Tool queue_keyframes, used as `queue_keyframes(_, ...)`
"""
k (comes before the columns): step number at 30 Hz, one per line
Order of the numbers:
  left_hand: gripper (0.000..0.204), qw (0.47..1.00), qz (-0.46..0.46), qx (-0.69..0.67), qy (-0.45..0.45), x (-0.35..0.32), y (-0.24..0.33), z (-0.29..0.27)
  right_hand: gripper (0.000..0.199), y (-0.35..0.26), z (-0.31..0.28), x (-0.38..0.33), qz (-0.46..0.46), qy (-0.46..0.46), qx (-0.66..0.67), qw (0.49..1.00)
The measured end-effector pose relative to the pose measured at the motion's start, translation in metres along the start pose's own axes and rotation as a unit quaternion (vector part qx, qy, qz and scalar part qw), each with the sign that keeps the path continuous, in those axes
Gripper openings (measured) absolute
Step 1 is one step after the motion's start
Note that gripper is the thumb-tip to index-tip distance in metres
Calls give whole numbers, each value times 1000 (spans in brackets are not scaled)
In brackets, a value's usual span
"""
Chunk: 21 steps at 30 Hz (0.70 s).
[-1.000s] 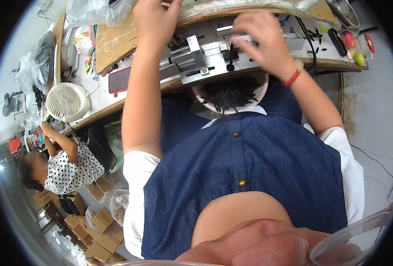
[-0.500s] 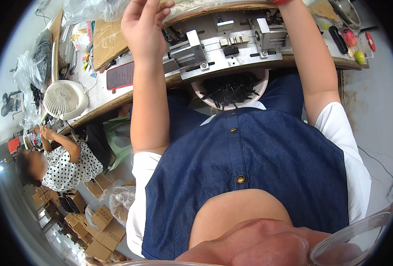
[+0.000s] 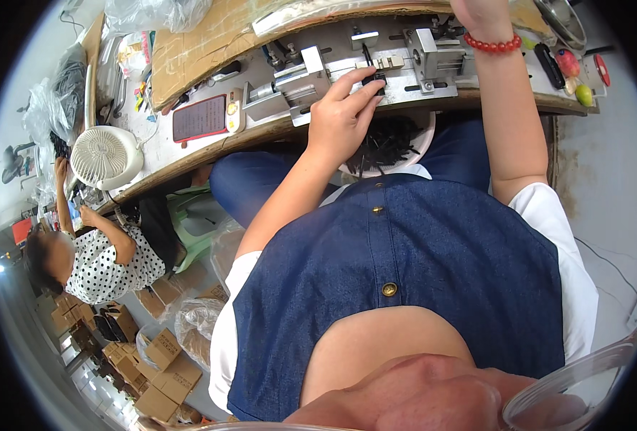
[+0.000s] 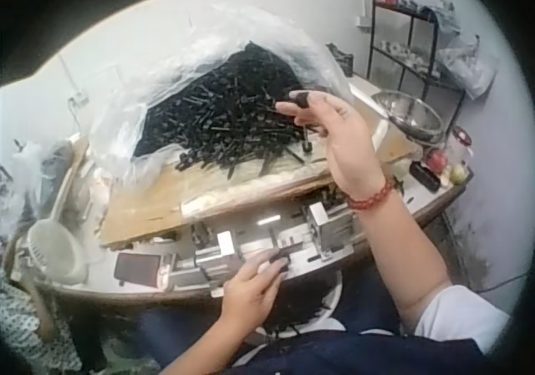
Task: The person repeatedly picks up small black plastic components from a pile and places them into a metal jig on a workbench. They use both hands to position the items within the jig's slots and then remove them, continuing this cycle for the duration of the clip.
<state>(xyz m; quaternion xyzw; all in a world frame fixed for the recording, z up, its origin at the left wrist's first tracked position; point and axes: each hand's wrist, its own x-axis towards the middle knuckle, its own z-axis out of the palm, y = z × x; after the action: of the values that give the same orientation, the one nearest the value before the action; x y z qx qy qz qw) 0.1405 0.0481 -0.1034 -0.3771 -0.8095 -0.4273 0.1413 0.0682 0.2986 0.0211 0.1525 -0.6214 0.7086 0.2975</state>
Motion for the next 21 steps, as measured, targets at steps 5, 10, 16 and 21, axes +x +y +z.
queue_keyframes(5, 33, 999, -18, 26, -14, 2, 11, 1, 21, -11, 6, -23, -45, 15, -16, 999)
queue_keyframes(10, 38, 999, -24, 36, -30, 5, 16, -9, 18, -13, 14, -77, -20, -13, -110, 994)
queue_keyframes(16, 23, 987, 69, 108, 102, 64, -17, -53, 18, -29, 17, -137, -91, -188, -381, 901)
queue_keyframes(21, 18, 941, -95, 322, 39, 143, -97, -96, 21, -12, 24, -167, -76, -252, -487, 833)
